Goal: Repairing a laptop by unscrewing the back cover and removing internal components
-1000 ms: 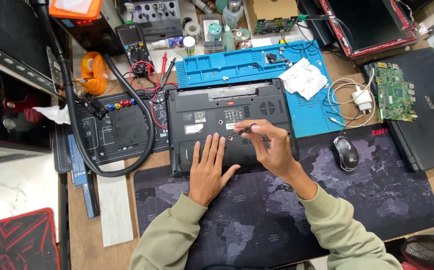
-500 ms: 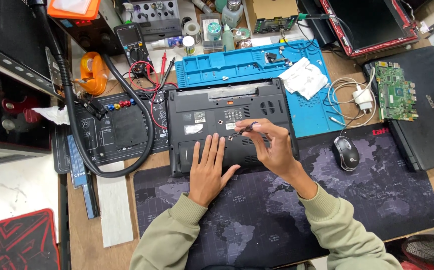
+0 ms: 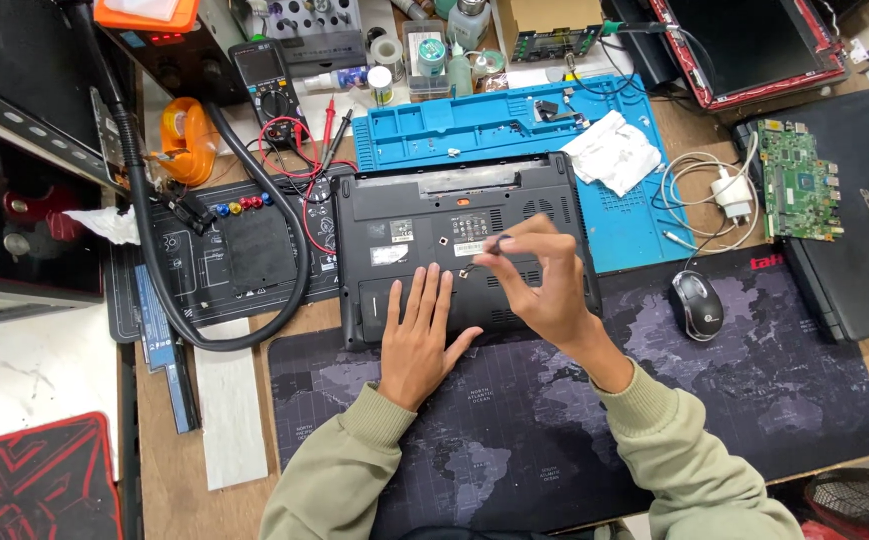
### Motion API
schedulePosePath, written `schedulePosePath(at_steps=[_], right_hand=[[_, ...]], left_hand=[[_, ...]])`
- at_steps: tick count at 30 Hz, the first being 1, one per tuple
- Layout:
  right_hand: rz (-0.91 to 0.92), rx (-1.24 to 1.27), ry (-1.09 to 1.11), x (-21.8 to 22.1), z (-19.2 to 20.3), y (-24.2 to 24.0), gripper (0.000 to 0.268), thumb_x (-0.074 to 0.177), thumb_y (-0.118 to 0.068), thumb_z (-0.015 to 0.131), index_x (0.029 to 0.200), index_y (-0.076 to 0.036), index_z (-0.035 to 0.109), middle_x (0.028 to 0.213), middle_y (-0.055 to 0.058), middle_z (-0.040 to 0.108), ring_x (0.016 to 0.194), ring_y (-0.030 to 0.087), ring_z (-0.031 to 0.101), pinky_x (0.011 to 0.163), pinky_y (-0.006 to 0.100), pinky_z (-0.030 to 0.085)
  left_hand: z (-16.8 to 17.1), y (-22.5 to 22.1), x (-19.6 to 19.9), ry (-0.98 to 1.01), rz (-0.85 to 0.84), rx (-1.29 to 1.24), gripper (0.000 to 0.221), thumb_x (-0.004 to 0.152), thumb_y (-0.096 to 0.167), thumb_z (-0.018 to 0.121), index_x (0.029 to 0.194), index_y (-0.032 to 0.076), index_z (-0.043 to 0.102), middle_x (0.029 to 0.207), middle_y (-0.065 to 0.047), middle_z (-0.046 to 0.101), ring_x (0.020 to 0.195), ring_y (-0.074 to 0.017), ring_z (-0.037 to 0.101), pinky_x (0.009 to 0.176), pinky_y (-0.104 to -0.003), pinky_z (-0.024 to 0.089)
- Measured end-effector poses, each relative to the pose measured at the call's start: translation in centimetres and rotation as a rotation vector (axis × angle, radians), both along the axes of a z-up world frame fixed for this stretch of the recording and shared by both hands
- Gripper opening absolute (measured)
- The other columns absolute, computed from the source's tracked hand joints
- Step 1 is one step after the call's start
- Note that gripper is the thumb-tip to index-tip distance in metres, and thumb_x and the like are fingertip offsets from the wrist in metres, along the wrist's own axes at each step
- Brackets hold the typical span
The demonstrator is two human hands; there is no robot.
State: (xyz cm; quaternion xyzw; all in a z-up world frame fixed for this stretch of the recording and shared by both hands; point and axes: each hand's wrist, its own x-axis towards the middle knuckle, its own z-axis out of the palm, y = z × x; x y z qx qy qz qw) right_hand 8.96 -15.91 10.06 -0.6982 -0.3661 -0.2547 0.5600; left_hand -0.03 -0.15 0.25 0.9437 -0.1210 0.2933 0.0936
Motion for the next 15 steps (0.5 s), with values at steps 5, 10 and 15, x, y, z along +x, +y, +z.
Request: schedulePosePath(at_steps=[5, 10, 15], right_hand=[[0.035, -0.009, 0.054, -0.4, 2.0, 0.4, 0.031, 0.091, 0.004, 0.073, 0.112, -0.004, 0.052, 0.100, 0.012, 0.071, 0.091, 0.028, 0.071, 0.076, 0.036, 0.061], [0.021, -0.027, 0.045, -0.3, 0.7, -0.1, 0.031, 0.090, 0.006, 0.075, 0.110, -0.005, 0.053, 0.098, 0.010, 0.071, 0.091, 0.028, 0.071, 0.076, 0.036, 0.061], [-0.016, -0.016, 0.060, -1.9, 1.9, 1.9, 0.020, 0.094, 0.008, 0.068, 0.109, -0.001, 0.060, 0.100, 0.014, 0.077, 0.092, 0.033, 0.074, 0.077, 0.039, 0.061]], left_hand=[[0.0, 0.0, 0.0, 0.001, 0.000, -0.001, 0.078, 0.095, 0.060, 0.059, 0.148, 0.004, 0.052, 0.154, -0.019, 0.050, 0.146, -0.0318, 0.044, 0.124, -0.054, 0.028], [0.0, 0.0, -0.1, 0.002, -0.005, -0.010, 0.077, 0.095, 0.060, 0.059, 0.148, 0.004, 0.052, 0.154, -0.019, 0.050, 0.146, -0.0316, 0.044, 0.124, -0.054, 0.028], [0.2, 0.0, 0.0, -0.007, -0.008, -0.018, 0.076, 0.095, 0.059, 0.060, 0.147, 0.003, 0.053, 0.152, -0.019, 0.052, 0.144, -0.0318, 0.046, 0.123, -0.054, 0.029]])
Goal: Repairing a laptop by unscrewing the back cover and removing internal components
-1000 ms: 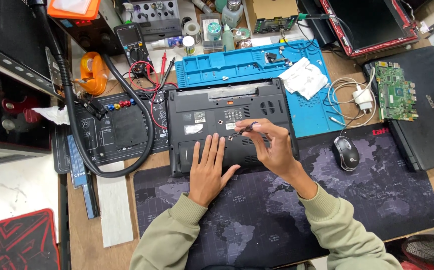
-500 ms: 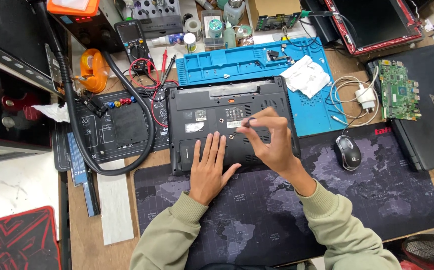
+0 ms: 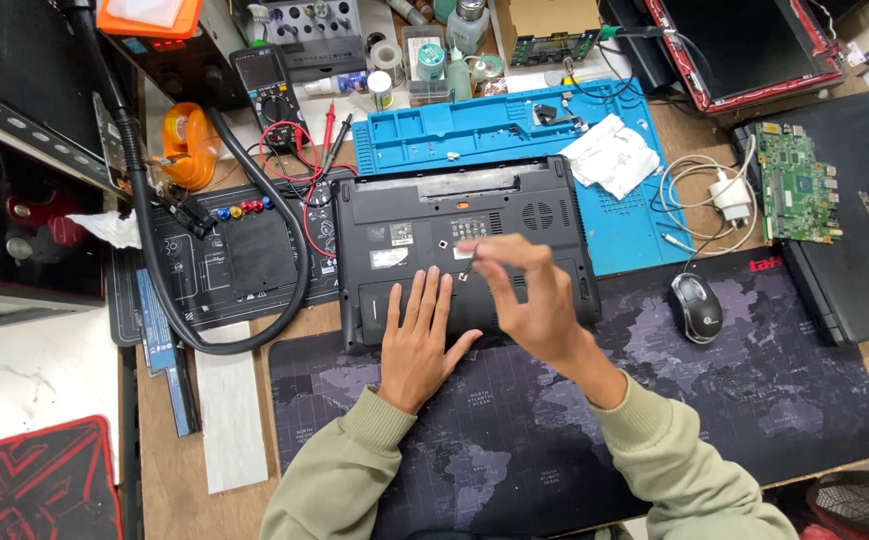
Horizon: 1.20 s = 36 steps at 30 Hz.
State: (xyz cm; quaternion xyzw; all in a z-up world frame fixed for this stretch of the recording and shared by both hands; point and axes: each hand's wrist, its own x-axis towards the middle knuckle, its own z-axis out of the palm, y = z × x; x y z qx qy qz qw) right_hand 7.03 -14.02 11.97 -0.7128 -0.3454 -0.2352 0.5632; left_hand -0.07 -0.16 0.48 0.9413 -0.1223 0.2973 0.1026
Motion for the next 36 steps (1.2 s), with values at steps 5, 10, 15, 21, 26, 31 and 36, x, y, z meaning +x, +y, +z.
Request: schedulePosePath(at_steps=[5, 10, 15, 21, 26, 31, 36], right_hand=[[-0.087, -0.070, -0.083, -0.8, -0.2, 0.1, 0.028, 0.087, -0.001, 0.081, 0.106, -0.008, 0.061, 0.101, 0.009, 0.073, 0.089, 0.028, 0.072, 0.076, 0.035, 0.061], [-0.075, -0.034, -0.093, -0.3, -0.3, -0.1, 0.020, 0.092, 0.009, 0.069, 0.109, -0.001, 0.063, 0.099, 0.013, 0.075, 0.086, 0.032, 0.074, 0.076, 0.037, 0.061], [-0.021, -0.031, -0.011, 0.3, 2.6, -0.3, 0.019, 0.097, 0.009, 0.065, 0.113, 0.001, 0.059, 0.115, 0.018, 0.071, 0.106, 0.035, 0.073, 0.086, 0.037, 0.061], [-0.077, -0.043, 0.037, 1.6, -0.6, -1.2, 0.025, 0.090, 0.000, 0.079, 0.101, 0.000, 0.057, 0.092, 0.011, 0.065, 0.085, 0.026, 0.074, 0.076, 0.031, 0.061], [-0.020, -0.017, 0.080, 0.9, 1.3, -0.4, 0.013, 0.096, 0.007, 0.066, 0.108, 0.002, 0.061, 0.105, 0.016, 0.069, 0.096, 0.031, 0.074, 0.083, 0.035, 0.060], [-0.085, -0.020, 0.005, 1.1, 0.7, -0.7, 0.027, 0.086, 0.002, 0.083, 0.100, -0.001, 0.060, 0.092, 0.011, 0.067, 0.084, 0.025, 0.071, 0.078, 0.031, 0.059], [-0.066, -0.021, 0.028, 1.2, 0.4, -0.6, 0.019, 0.090, 0.006, 0.076, 0.103, 0.000, 0.062, 0.089, 0.011, 0.071, 0.083, 0.027, 0.072, 0.077, 0.033, 0.060]], left_hand=[[0.0, 0.1, -0.1, -0.004, -0.003, 0.017, 0.075, 0.095, 0.059, 0.060, 0.145, 0.003, 0.055, 0.152, -0.020, 0.051, 0.145, -0.0319, 0.045, 0.123, -0.054, 0.030], [0.1, 0.0, 0.0, -0.012, 0.001, 0.014, 0.077, 0.095, 0.059, 0.061, 0.146, 0.003, 0.054, 0.152, -0.020, 0.051, 0.145, -0.0325, 0.045, 0.123, -0.054, 0.029], [0.0, -0.1, -0.1, -0.009, 0.005, 0.012, 0.077, 0.095, 0.058, 0.061, 0.147, 0.003, 0.052, 0.153, -0.020, 0.050, 0.145, -0.0323, 0.045, 0.123, -0.054, 0.028], [0.2, -0.1, -0.2, -0.008, 0.009, 0.014, 0.076, 0.095, 0.058, 0.059, 0.146, 0.003, 0.053, 0.152, -0.020, 0.051, 0.145, -0.0324, 0.045, 0.123, -0.054, 0.029], [0.1, -0.1, 0.0, -0.006, 0.005, 0.000, 0.076, 0.095, 0.058, 0.060, 0.147, 0.003, 0.053, 0.152, -0.019, 0.051, 0.145, -0.0320, 0.045, 0.123, -0.054, 0.028], [0.3, -0.1, 0.0, -0.007, 0.009, -0.001, 0.075, 0.095, 0.058, 0.060, 0.146, 0.003, 0.054, 0.152, -0.019, 0.052, 0.145, -0.0313, 0.045, 0.123, -0.053, 0.029], [0.2, -0.1, 0.0, -0.001, 0.013, 0.016, 0.076, 0.095, 0.059, 0.059, 0.148, 0.004, 0.052, 0.154, -0.019, 0.050, 0.146, -0.0315, 0.043, 0.124, -0.053, 0.027]])
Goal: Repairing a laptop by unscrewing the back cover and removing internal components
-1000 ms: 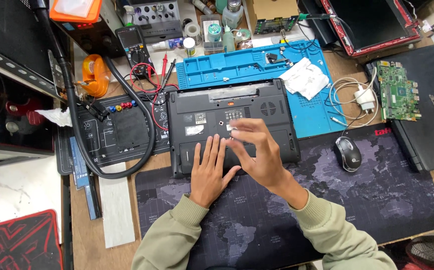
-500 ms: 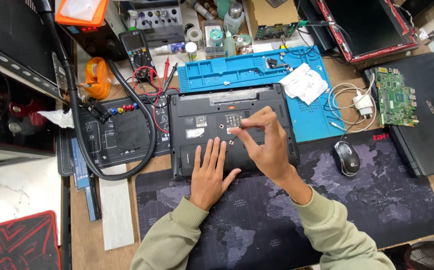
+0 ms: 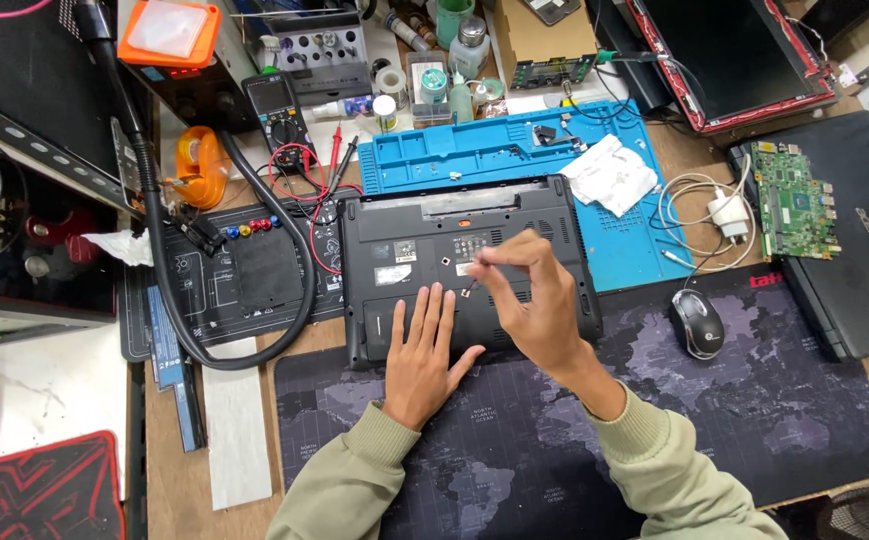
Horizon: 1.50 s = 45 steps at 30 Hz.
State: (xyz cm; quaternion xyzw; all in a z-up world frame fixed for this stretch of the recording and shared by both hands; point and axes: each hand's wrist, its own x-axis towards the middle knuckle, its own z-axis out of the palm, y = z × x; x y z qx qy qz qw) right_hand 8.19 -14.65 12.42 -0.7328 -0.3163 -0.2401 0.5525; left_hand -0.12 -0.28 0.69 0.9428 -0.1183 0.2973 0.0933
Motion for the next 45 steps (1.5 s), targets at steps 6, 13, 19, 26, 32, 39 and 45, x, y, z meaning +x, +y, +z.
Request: schedulePosePath(at_steps=[6, 13, 19, 26, 32, 39, 45], right_hand=[[0.042, 0.022, 0.025, -1.1, 2.2, 1.1, 0.015, 0.095, 0.009, 0.066, 0.108, 0.002, 0.062, 0.104, 0.014, 0.074, 0.093, 0.030, 0.075, 0.082, 0.034, 0.059], [-0.060, 0.000, -0.030, -0.5, -0.4, -0.2, 0.025, 0.087, -0.002, 0.083, 0.098, -0.005, 0.061, 0.086, 0.005, 0.067, 0.080, 0.023, 0.069, 0.075, 0.031, 0.057], [0.030, 0.079, 0.069, -0.7, -0.1, 0.3, 0.013, 0.093, 0.010, 0.069, 0.103, 0.003, 0.064, 0.092, 0.015, 0.074, 0.089, 0.032, 0.076, 0.078, 0.037, 0.061], [0.000, 0.003, 0.029, -0.8, 0.8, 0.4, 0.018, 0.090, 0.004, 0.076, 0.102, -0.003, 0.065, 0.090, 0.010, 0.071, 0.086, 0.028, 0.074, 0.076, 0.035, 0.061], [0.019, -0.008, 0.010, 0.1, 0.0, -0.9, 0.018, 0.090, 0.007, 0.074, 0.101, -0.001, 0.063, 0.089, 0.011, 0.072, 0.083, 0.025, 0.074, 0.071, 0.033, 0.062], [0.020, -0.051, 0.053, 0.5, 0.2, -2.1, 0.023, 0.095, 0.007, 0.068, 0.113, 0.001, 0.055, 0.098, 0.013, 0.069, 0.090, 0.025, 0.074, 0.077, 0.035, 0.064], [-0.007, -0.051, 0.134, 1.2, -0.4, -2.1, 0.024, 0.096, 0.007, 0.067, 0.115, 0.001, 0.053, 0.092, 0.012, 0.065, 0.091, 0.027, 0.075, 0.081, 0.038, 0.063]], left_hand=[[0.1, 0.0, 0.0, -0.006, 0.000, 0.001, 0.076, 0.095, 0.058, 0.060, 0.147, 0.004, 0.052, 0.153, -0.019, 0.050, 0.145, -0.0318, 0.044, 0.123, -0.053, 0.029], [0.2, 0.0, 0.0, 0.004, 0.002, 0.005, 0.076, 0.095, 0.059, 0.059, 0.147, 0.004, 0.052, 0.153, -0.019, 0.050, 0.146, -0.0317, 0.044, 0.123, -0.054, 0.028], [0.1, 0.0, 0.0, 0.001, -0.004, 0.004, 0.076, 0.096, 0.058, 0.059, 0.148, 0.004, 0.052, 0.154, -0.019, 0.050, 0.146, -0.0317, 0.044, 0.123, -0.053, 0.028], [0.2, 0.0, 0.1, 0.012, -0.013, -0.003, 0.075, 0.095, 0.058, 0.060, 0.147, 0.003, 0.053, 0.153, -0.020, 0.051, 0.145, -0.0318, 0.045, 0.123, -0.053, 0.029], [0.0, 0.8, 0.4, 0.027, -0.044, -0.035, 0.073, 0.095, 0.058, 0.060, 0.144, 0.005, 0.056, 0.148, -0.018, 0.055, 0.141, -0.0301, 0.050, 0.120, -0.051, 0.032], [0.2, 8.7, 6.1, -0.010, -0.259, -0.308, 0.039, 0.090, 0.029, 0.080, 0.121, 0.008, 0.070, 0.124, -0.016, 0.069, 0.125, -0.0354, 0.061, 0.109, -0.047, 0.045], [-1.5, 13.5, 11.0, 0.130, -0.023, -0.693, 0.029, 0.103, 0.026, 0.064, 0.130, 0.014, 0.069, 0.137, -0.012, 0.062, 0.131, -0.0358, 0.057, 0.113, -0.049, 0.042]])
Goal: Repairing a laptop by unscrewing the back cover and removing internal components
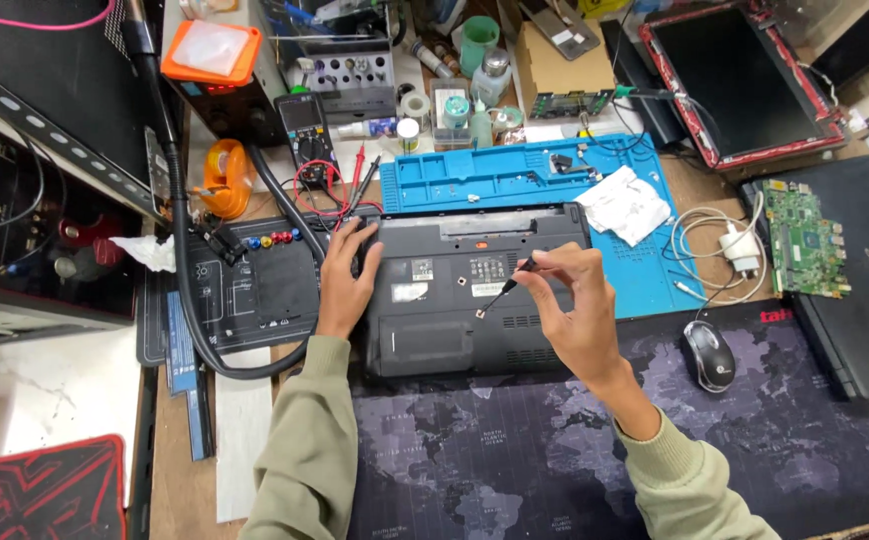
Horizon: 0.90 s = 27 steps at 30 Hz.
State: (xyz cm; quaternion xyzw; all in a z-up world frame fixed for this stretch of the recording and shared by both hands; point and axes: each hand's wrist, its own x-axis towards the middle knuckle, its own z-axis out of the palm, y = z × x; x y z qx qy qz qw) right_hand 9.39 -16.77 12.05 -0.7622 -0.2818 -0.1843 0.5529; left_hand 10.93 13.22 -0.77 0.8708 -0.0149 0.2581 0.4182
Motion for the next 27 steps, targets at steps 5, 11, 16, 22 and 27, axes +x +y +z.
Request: schedulePosePath(at_steps=[5, 11, 16, 22, 27], right_hand=[[0.002, -0.091, -0.012, 1.2, 0.3, 1.1, 0.024, 0.097, 0.003, 0.067, 0.117, -0.001, 0.055, 0.092, 0.011, 0.066, 0.089, 0.026, 0.075, 0.080, 0.039, 0.063], [0.017, -0.248, 0.005, 3.0, 1.9, 4.3, 0.028, 0.097, -0.007, 0.070, 0.123, -0.007, 0.060, 0.091, 0.011, 0.071, 0.084, 0.023, 0.076, 0.079, 0.037, 0.062], [0.022, -0.267, -0.087, 6.3, 3.5, 8.4, 0.030, 0.100, -0.006, 0.069, 0.128, -0.007, 0.058, 0.096, 0.012, 0.074, 0.085, 0.022, 0.075, 0.080, 0.038, 0.061], [0.095, 0.089, -0.429, 12.1, 4.5, 15.8, 0.026, 0.095, 0.010, 0.072, 0.114, 0.004, 0.056, 0.104, 0.018, 0.074, 0.092, 0.031, 0.077, 0.080, 0.039, 0.064], [0.093, 0.052, -0.592, 16.5, 2.4, 20.4, 0.017, 0.095, 0.005, 0.074, 0.104, -0.004, 0.062, 0.109, 0.010, 0.077, 0.093, 0.027, 0.075, 0.083, 0.034, 0.059]], left_hand=[[0.2, -0.6, 1.6, 0.019, 0.018, -0.022, 0.030, 0.102, 0.026, 0.064, 0.131, 0.017, 0.068, 0.138, -0.015, 0.060, 0.130, -0.0379, 0.057, 0.114, -0.050, 0.042], [0.4, -1.0, 0.9, 0.043, 0.016, -0.076, 0.029, 0.105, 0.021, 0.056, 0.132, 0.016, 0.067, 0.144, -0.016, 0.057, 0.132, -0.0379, 0.055, 0.113, -0.049, 0.042], [0.5, -1.0, 0.9, 0.047, 0.030, -0.090, 0.029, 0.105, 0.020, 0.056, 0.132, 0.017, 0.067, 0.143, -0.015, 0.058, 0.131, -0.0382, 0.056, 0.112, -0.049, 0.043], [-0.1, -0.9, 1.1, 0.029, 0.037, -0.071, 0.032, 0.104, 0.019, 0.055, 0.134, 0.020, 0.066, 0.145, -0.013, 0.057, 0.130, -0.0375, 0.057, 0.109, -0.049, 0.044], [-0.1, -0.9, 0.9, -0.018, 0.029, -0.074, 0.031, 0.103, 0.018, 0.057, 0.133, 0.019, 0.066, 0.143, -0.016, 0.058, 0.130, -0.0386, 0.057, 0.106, -0.047, 0.046]])
